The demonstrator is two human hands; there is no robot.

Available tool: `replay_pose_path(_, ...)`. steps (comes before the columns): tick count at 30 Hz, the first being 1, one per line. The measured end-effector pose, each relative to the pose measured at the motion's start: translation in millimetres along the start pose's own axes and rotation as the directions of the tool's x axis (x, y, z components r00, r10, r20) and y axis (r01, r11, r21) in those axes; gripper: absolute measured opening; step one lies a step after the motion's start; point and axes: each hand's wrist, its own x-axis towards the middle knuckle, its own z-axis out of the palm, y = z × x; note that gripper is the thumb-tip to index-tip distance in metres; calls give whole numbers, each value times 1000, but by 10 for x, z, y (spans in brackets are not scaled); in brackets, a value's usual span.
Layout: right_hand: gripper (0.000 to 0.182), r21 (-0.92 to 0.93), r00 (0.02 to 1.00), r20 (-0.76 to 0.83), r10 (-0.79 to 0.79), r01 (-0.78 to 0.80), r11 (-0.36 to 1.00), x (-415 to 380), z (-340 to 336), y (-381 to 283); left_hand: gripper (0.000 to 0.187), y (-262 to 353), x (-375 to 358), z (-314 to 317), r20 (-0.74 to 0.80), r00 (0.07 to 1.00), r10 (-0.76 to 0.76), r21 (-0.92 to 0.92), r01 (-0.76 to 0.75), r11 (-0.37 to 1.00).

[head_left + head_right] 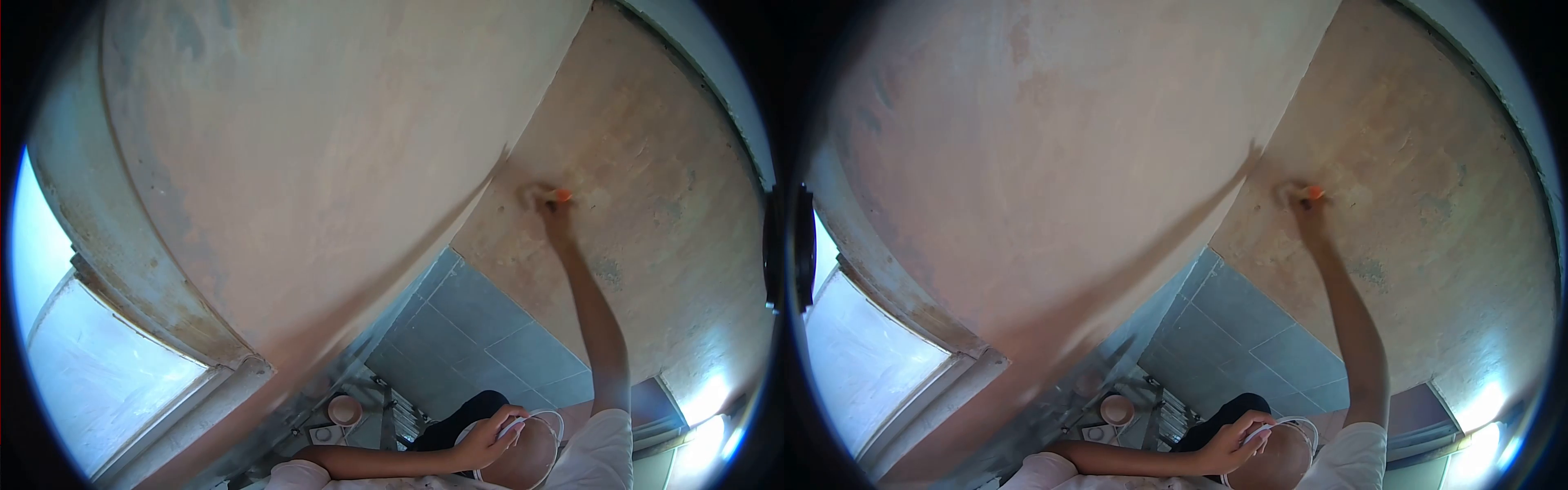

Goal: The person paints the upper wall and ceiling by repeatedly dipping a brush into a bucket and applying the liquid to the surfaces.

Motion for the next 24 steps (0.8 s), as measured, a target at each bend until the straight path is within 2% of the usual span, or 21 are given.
replay_pose_path(2, 32, -232, 937, -91, -338, 310, 922, 116, -170, -570, 27, -34, 4, -4, -9, 1000, 0, -13, 0, 1000)
replay_pose_path(3, 32, -231, 938, -91, -334, 306, 924, 93, -171, -704, 27, -46, -1, -14, -13, 1000, -1, -20, 1, 1000)
replay_pose_path(4, 37, -460, 838, -12, -545, 479, 748, 65, -164, -810, 27, -39, 5, -27, -10, 1000, -4, -20, 4, 1000)
replay_pose_path(5, 41, -639, 702, 121, -702, 596, 486, 32, -144, -856, 27, -25, 12, -42, -13, 1000, -4, -16, 4, 1000)
replay_pose_path(7, 40, -743, 692, 431, -579, 636, 207, -173, 109, -424, 27, -24, 12, -44, -12, 1000, -5, -16, 5, 1000)
replay_pose_path(8, 29, -725, 632, 537, -559, 684, 77, -335, 299, -85, 27, -31, 15, -45, -9, 1000, 1, -33, -1, 999)
replay_pose_path(9, 21, -586, 685, 458, -566, 712, 387, -558, 572, 365, 27, -36, 15, -45, -7, 1000, 7, -48, -7, 999)
replay_pose_path(10, 17, -484, 613, 635, -470, 790, 377, -798, 697, 305, 27, -35, 15, -50, -9, 1000, 8, -44, -8, 999)
replay_pose_path(12, 17, -454, 629, 712, -312, 752, 479, -1231, 987, 538, 27, -30, -14, -55, 7, 1000, -19, -50, 19, 999)
replay_pose_path(13, 17, -455, 633, 707, -316, 749, 481, -1298, 1035, 502, 27, -50, -35, -57, 9, 1000, -21, -43, 22, 999)
replay_pose_path(15, 21, -485, 756, 651, -70, 485, 728, -1303, 1078, 437, 27, -101, -36, -84, -10, 999, -34, -71, 34, 997)
replay_pose_path(17, 29, -395, 900, 393, -188, 349, 850, -1126, 1016, 749, 26, -117, -17, -117, -16, 1000, -24, -65, 23, 998)
replay_pose_path(18, 31, -297, 950, 307, -59, 154, 942, -947, 877, 646, 26, -119, -21, -111, -25, 1000, -16, -65, 14, 998)
replay_pose_path(19, 33, -178, 968, 235, 88, -46, 983, -736, 694, 419, 26, -95, -25, -101, -24, 1000, -20, -73, 18, 997)
replay_pose_path(21, 30, -378, 983, 128, 131, -74, 923, -445, 396, 9, 26, -23, -6, -102, -27, 999, -17, -44, 16, 999)
replay_pose_path(22, 30, -382, 983, 129, 129, -71, 922, -393, 310, -237, 26, -10, 2, -98, -27, 1000, -14, -47, 13, 999)
replay_pose_path(23, 29, -493, 964, 112, -243, 266, 828, -361, 263, -483, 26, 1, 9, -92, -31, 999, -7, -63, 5, 998)
replay_pose_path(24, 30, -591, 803, 140, -579, 537, 602, -352, 263, -597, 26, 2, 11, -89, -35, 999, -1, -78, -2, 997)
